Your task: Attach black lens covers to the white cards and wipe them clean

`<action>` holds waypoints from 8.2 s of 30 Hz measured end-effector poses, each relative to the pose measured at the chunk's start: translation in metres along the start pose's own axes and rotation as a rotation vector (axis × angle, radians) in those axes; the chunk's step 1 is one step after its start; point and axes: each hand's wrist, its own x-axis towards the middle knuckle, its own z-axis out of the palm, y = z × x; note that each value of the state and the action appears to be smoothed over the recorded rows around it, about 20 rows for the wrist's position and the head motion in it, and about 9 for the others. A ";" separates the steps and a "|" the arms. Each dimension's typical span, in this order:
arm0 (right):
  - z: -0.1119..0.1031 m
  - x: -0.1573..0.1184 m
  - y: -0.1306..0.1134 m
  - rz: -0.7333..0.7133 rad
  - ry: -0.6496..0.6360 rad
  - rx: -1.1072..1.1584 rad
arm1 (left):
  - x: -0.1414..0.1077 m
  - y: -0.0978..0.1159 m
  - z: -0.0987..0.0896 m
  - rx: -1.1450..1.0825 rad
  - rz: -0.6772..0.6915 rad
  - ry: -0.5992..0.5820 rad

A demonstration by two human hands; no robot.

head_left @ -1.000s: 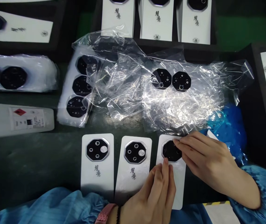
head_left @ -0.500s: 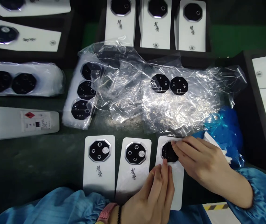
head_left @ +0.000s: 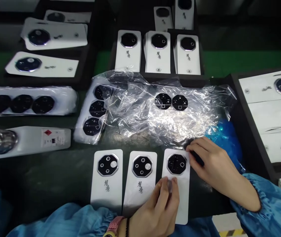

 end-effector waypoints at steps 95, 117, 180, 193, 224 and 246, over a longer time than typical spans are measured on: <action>-0.019 -0.031 -0.083 0.377 0.021 1.448 | 0.021 -0.073 -0.124 -1.534 -0.569 -0.197; -0.032 -0.035 -0.094 0.305 0.295 0.800 | 0.022 -0.066 -0.122 -1.393 -0.550 -0.130; -0.023 -0.048 -0.109 0.618 0.445 0.901 | 0.035 -0.068 -0.098 -1.934 -0.667 -0.172; -0.027 -0.048 -0.083 0.554 0.317 0.789 | 0.025 -0.062 -0.094 -1.233 -0.696 -0.173; -0.006 0.095 0.017 0.316 0.168 -0.045 | -0.192 -0.247 -0.067 -0.868 -0.684 0.144; -0.034 0.033 -0.036 -0.220 -0.148 0.336 | 0.022 -0.095 -0.046 -1.651 -1.072 -0.057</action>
